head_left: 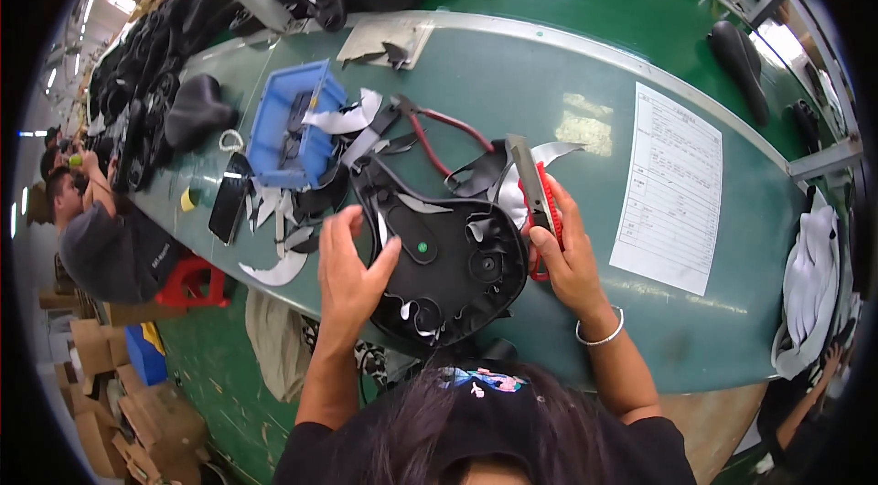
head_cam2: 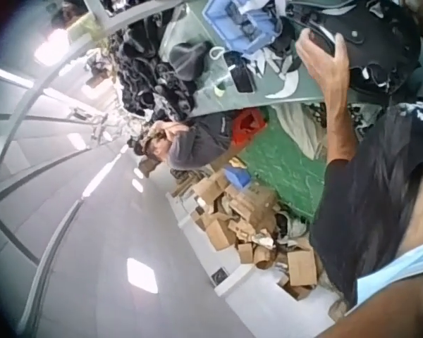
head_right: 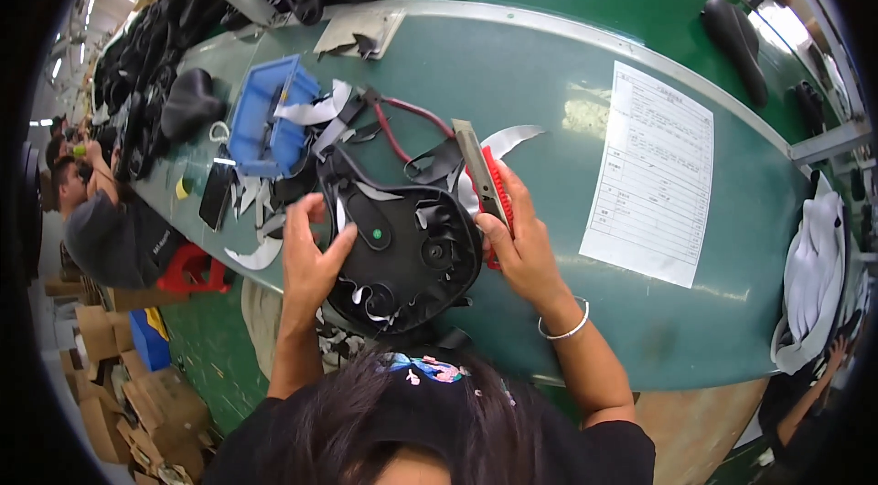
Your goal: Trimming excess material from the underside of bicycle seats using a utility knife.
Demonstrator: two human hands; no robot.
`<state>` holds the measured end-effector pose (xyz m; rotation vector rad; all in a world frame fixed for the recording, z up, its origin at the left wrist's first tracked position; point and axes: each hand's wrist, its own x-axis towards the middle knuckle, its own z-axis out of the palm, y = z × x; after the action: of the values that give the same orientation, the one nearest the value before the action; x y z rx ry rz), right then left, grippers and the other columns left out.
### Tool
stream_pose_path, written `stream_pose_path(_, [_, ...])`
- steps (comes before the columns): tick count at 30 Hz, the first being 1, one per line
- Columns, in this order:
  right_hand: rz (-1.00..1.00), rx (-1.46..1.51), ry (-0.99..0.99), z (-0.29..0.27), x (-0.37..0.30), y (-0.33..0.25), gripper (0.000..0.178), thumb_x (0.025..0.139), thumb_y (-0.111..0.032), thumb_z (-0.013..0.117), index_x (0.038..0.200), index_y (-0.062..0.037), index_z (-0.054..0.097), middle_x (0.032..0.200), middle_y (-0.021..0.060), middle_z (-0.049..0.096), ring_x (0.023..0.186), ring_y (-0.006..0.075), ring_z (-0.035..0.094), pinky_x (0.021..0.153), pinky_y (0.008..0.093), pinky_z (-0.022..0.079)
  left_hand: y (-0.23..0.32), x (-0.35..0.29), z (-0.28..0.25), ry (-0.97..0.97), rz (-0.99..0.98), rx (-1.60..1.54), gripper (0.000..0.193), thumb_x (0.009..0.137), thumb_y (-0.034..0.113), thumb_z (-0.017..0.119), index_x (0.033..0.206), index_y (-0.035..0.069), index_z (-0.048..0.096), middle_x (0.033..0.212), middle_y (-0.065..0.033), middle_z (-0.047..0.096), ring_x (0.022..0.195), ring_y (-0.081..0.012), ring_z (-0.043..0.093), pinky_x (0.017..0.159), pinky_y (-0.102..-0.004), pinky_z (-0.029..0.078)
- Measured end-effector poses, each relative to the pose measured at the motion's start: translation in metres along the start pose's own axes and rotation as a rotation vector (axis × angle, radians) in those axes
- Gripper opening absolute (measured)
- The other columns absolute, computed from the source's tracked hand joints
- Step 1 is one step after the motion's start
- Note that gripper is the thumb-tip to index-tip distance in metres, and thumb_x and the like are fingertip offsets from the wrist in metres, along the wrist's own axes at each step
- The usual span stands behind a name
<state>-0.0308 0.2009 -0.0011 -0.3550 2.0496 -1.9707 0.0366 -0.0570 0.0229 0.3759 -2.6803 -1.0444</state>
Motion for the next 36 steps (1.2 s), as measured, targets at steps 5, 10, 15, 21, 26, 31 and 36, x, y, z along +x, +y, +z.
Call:
stream_pose_path(5, [-0.100, -0.320, 0.042, 0.005, -0.020, -0.003, 0.059, 0.091, -0.007, 0.055, 0.144, -0.0071, 0.029, 0.093, 0.0129, 0.061, 0.071, 0.0236, 0.059, 0.065, 0.0329, 0.048, 0.071, 0.007, 0.035, -0.140, 0.269, 0.102, 0.042, 0.079, 0.039, 0.070, 0.095, 0.003, 0.056, 0.087, -0.0126, 0.060, 0.075, -0.0292, 0.061, 0.066, -0.0378, 0.049])
stream_pose_path(10, [-0.351, -0.616, -0.027, -0.010, -0.044, -0.022, 0.065, 0.083, -0.001, 0.061, 0.142, -0.0069, 0.033, 0.093, 0.0166, 0.059, 0.075, 0.0331, 0.058, 0.067, 0.0380, 0.048, 0.058, 0.002, 0.055, -0.199, 0.265, 0.194, 0.024, 0.085, 0.027, 0.062, 0.075, 0.006, 0.055, 0.063, -0.0102, 0.058, 0.067, -0.0295, 0.060, 0.057, -0.0414, 0.041])
stream_pose_path(15, [-0.322, -0.785, -0.165, -0.017, -0.045, -0.035, 0.066, 0.080, -0.002, 0.064, 0.140, -0.0091, 0.039, 0.085, 0.0126, 0.057, 0.068, 0.0283, 0.057, 0.058, 0.0372, 0.047, 0.062, 0.005, 0.050, -0.268, 0.200, 0.056, 0.026, 0.085, 0.026, 0.059, 0.070, 0.006, 0.056, 0.063, -0.0083, 0.056, 0.066, -0.0290, 0.055, 0.062, -0.0410, 0.037])
stream_pose_path(21, [-0.364, -1.080, -0.248, -0.013, -0.036, -0.050, 0.062, 0.080, -0.004, 0.065, 0.137, -0.0154, 0.045, 0.073, 0.0073, 0.052, 0.054, 0.0210, 0.052, 0.046, 0.0328, 0.041, 0.062, 0.004, 0.048, -0.308, 0.114, -0.085, 0.024, 0.084, 0.024, 0.057, 0.067, 0.006, 0.059, 0.061, -0.0058, 0.054, 0.069, -0.0251, 0.048, 0.068, -0.0376, 0.032])
stream_pose_path(26, [-0.244, -1.266, -0.285, -0.015, -0.057, -0.060, 0.062, 0.080, -0.003, 0.063, 0.137, -0.0178, 0.046, 0.067, 0.0059, 0.047, 0.050, 0.0214, 0.048, 0.044, 0.0343, 0.039, 0.049, 0.007, 0.043, -0.342, -0.068, -0.431, 0.029, 0.078, 0.020, 0.059, 0.056, 0.003, 0.051, 0.055, -0.0069, 0.048, 0.065, -0.0235, 0.044, 0.068, -0.0360, 0.031])
stream_pose_path(31, [-0.231, -1.070, -0.270, -0.013, -0.038, -0.083, 0.060, 0.081, -0.008, 0.064, 0.137, -0.0181, 0.046, 0.067, 0.0073, 0.046, 0.050, 0.0235, 0.048, 0.046, 0.0358, 0.039, 0.045, 0.000, 0.041, -0.365, 0.068, -0.288, 0.030, 0.075, 0.020, 0.058, 0.053, 0.003, 0.047, 0.052, -0.0067, 0.044, 0.063, -0.0217, 0.042, 0.069, -0.0348, 0.031])
stream_pose_path(36, [-0.277, -1.238, -0.345, -0.004, -0.033, -0.076, 0.055, 0.083, -0.007, 0.061, 0.136, -0.0193, 0.048, 0.066, 0.0067, 0.046, 0.048, 0.0222, 0.048, 0.042, 0.0355, 0.037, 0.045, 0.002, 0.039, -0.332, -0.013, -0.456, 0.030, 0.077, 0.019, 0.058, 0.054, 0.002, 0.049, 0.052, -0.0060, 0.046, 0.060, -0.0200, 0.041, 0.069, -0.0326, 0.031])
